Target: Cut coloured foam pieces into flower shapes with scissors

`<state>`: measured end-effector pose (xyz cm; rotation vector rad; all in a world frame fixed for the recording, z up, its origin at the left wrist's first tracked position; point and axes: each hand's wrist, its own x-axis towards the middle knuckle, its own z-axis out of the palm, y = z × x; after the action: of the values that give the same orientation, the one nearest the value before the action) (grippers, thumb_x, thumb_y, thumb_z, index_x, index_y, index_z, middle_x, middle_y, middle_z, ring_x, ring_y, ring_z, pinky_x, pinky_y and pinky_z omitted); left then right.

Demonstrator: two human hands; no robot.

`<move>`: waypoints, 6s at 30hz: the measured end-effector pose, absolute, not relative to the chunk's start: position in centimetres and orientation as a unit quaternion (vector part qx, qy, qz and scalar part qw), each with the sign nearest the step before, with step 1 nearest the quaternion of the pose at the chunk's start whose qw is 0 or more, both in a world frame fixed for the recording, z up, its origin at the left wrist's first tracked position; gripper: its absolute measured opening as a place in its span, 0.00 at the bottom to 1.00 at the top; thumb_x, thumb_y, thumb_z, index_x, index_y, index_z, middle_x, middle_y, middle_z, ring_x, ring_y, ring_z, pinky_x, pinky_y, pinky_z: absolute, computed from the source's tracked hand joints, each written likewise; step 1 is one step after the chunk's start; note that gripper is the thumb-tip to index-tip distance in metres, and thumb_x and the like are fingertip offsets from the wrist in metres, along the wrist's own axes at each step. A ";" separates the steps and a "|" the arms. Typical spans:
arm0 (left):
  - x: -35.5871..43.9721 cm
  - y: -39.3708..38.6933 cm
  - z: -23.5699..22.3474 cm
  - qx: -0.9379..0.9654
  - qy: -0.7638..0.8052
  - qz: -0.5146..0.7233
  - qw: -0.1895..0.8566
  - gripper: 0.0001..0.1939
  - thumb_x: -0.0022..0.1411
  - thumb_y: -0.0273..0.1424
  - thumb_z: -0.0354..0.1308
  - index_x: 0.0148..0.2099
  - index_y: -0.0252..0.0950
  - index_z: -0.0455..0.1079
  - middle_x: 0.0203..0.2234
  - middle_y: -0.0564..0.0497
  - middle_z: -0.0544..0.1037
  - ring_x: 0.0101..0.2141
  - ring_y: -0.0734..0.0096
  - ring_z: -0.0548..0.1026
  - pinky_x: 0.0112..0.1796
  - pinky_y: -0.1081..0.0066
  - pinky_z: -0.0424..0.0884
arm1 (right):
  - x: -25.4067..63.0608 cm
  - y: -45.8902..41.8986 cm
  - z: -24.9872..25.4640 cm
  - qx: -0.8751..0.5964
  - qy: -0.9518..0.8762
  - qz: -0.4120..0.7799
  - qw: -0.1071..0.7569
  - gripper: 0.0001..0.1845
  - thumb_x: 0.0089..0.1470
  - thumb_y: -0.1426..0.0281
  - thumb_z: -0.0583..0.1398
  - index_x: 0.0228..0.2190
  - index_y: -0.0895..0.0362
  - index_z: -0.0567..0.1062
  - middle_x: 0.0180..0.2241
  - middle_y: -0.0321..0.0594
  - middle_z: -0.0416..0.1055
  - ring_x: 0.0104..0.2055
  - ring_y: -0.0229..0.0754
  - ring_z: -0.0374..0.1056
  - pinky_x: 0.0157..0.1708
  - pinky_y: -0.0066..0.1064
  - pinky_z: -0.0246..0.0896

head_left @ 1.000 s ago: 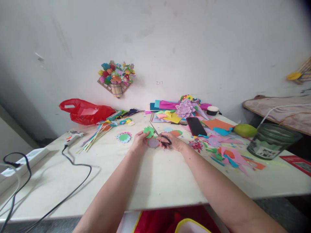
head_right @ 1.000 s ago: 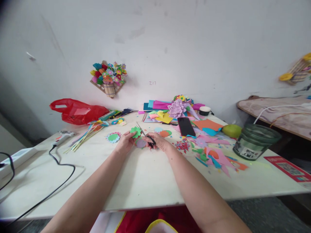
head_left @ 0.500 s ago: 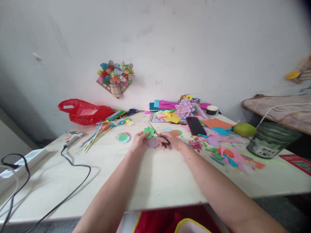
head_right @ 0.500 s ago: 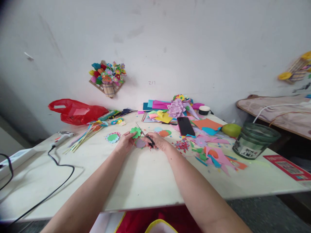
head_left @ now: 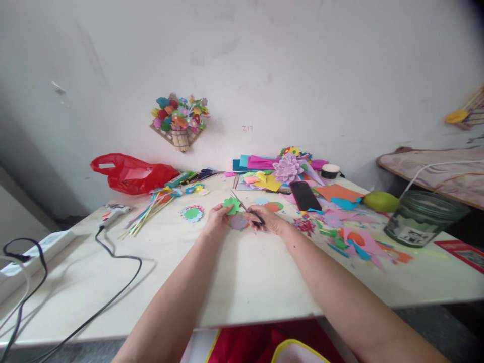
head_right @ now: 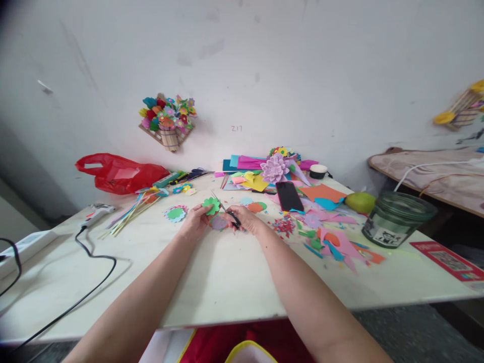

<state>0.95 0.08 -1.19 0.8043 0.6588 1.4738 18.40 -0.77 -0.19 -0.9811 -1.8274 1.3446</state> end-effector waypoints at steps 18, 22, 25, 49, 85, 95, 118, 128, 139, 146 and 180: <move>0.9 0.0 -1.1 0.351 0.284 0.643 0.618 0.07 0.42 0.21 0.63 0.27 0.30 0.70 0.23 0.49 0.77 0.24 0.73 0.75 0.31 0.72 0.72 | 18.3 -0.6 -0.4 -0.359 -0.690 0.531 0.337 0.19 0.48 0.55 0.59 0.24 0.58 0.65 0.17 0.31 0.63 0.13 0.28 0.56 0.09 0.20 0.41; 0.9 0.0 -1.0 0.348 0.288 0.645 0.617 0.07 0.42 0.21 0.63 0.27 0.31 0.70 0.23 0.50 0.77 0.24 0.73 0.75 0.30 0.72 0.72 | 18.4 -0.6 -0.4 -0.359 -0.688 0.535 0.335 0.19 0.48 0.55 0.60 0.25 0.59 0.65 0.18 0.31 0.64 0.14 0.28 0.57 0.09 0.20 0.43; 1.0 -0.1 -1.0 0.347 0.288 0.647 0.615 0.07 0.42 0.21 0.63 0.27 0.31 0.70 0.22 0.50 0.76 0.23 0.73 0.74 0.30 0.72 0.72 | 18.4 -0.6 -0.4 -0.356 -0.695 0.529 0.332 0.19 0.48 0.55 0.60 0.24 0.59 0.65 0.18 0.32 0.64 0.14 0.28 0.58 0.09 0.20 0.44; 0.8 0.0 -1.0 0.337 0.280 0.653 0.617 0.08 0.41 0.22 0.65 0.27 0.31 0.71 0.24 0.48 0.78 0.26 0.71 0.75 0.34 0.70 0.73 | 18.3 -0.3 -0.7 -0.368 -0.681 0.541 0.328 0.16 0.44 0.59 0.62 0.25 0.59 0.66 0.15 0.29 0.62 0.12 0.28 0.55 0.09 0.21 0.39; 0.8 0.0 -1.2 0.397 0.292 0.628 0.602 0.12 0.36 0.25 0.69 0.27 0.31 0.73 0.24 0.47 0.78 0.26 0.67 0.76 0.34 0.66 0.71 | 18.6 -0.8 -0.1 -0.387 -0.691 0.519 0.321 0.17 0.46 0.57 0.61 0.24 0.58 0.66 0.17 0.31 0.66 0.14 0.29 0.59 0.10 0.20 0.45; 0.9 -0.1 -1.1 0.379 0.310 0.634 0.599 0.12 0.34 0.25 0.69 0.26 0.29 0.74 0.23 0.47 0.78 0.27 0.67 0.76 0.37 0.66 0.71 | 18.7 -0.3 -0.6 -0.376 -0.700 0.522 0.309 0.15 0.46 0.60 0.61 0.24 0.59 0.67 0.16 0.30 0.65 0.13 0.29 0.59 0.09 0.19 0.44; 1.0 0.2 -1.3 0.404 0.315 0.638 0.574 0.12 0.33 0.27 0.69 0.26 0.31 0.74 0.24 0.48 0.79 0.28 0.65 0.76 0.38 0.63 0.71 | 18.5 -0.4 -0.6 -0.382 -0.703 0.512 0.313 0.15 0.47 0.59 0.61 0.25 0.59 0.66 0.18 0.31 0.66 0.14 0.28 0.60 0.09 0.19 0.45; 1.0 0.2 -1.2 0.396 0.309 0.644 0.578 0.12 0.34 0.26 0.69 0.27 0.31 0.74 0.25 0.47 0.79 0.28 0.66 0.76 0.38 0.64 0.71 | 18.5 -0.6 -0.3 -0.382 -0.703 0.512 0.315 0.16 0.47 0.59 0.61 0.25 0.59 0.66 0.18 0.31 0.66 0.14 0.29 0.60 0.09 0.19 0.45; 1.0 0.1 -1.2 0.401 0.308 0.642 0.577 0.13 0.34 0.28 0.70 0.27 0.31 0.75 0.26 0.47 0.79 0.28 0.67 0.76 0.39 0.65 0.71 | 18.5 -0.7 -0.2 -0.382 -0.702 0.514 0.311 0.15 0.47 0.59 0.61 0.25 0.58 0.66 0.18 0.31 0.66 0.14 0.29 0.60 0.10 0.19 0.46; 0.9 0.2 -1.3 0.399 0.307 0.644 0.576 0.13 0.34 0.27 0.70 0.28 0.30 0.75 0.27 0.45 0.79 0.29 0.66 0.76 0.40 0.63 0.70 | 18.4 -0.9 0.0 -0.387 -0.698 0.515 0.311 0.15 0.46 0.59 0.61 0.25 0.58 0.66 0.18 0.31 0.66 0.14 0.29 0.60 0.10 0.19 0.45; 0.7 0.4 -1.6 0.401 0.305 0.640 0.580 0.13 0.36 0.27 0.69 0.29 0.31 0.74 0.25 0.47 0.78 0.30 0.65 0.77 0.43 0.60 0.71 | 18.3 -0.8 -0.2 -0.385 -0.687 0.534 0.308 0.14 0.45 0.61 0.62 0.25 0.58 0.67 0.16 0.29 0.64 0.13 0.28 0.58 0.09 0.20 0.41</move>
<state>0.67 0.44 -1.58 0.9376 0.7125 1.4958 18.35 -0.82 -0.16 -1.0191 -1.8158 1.4108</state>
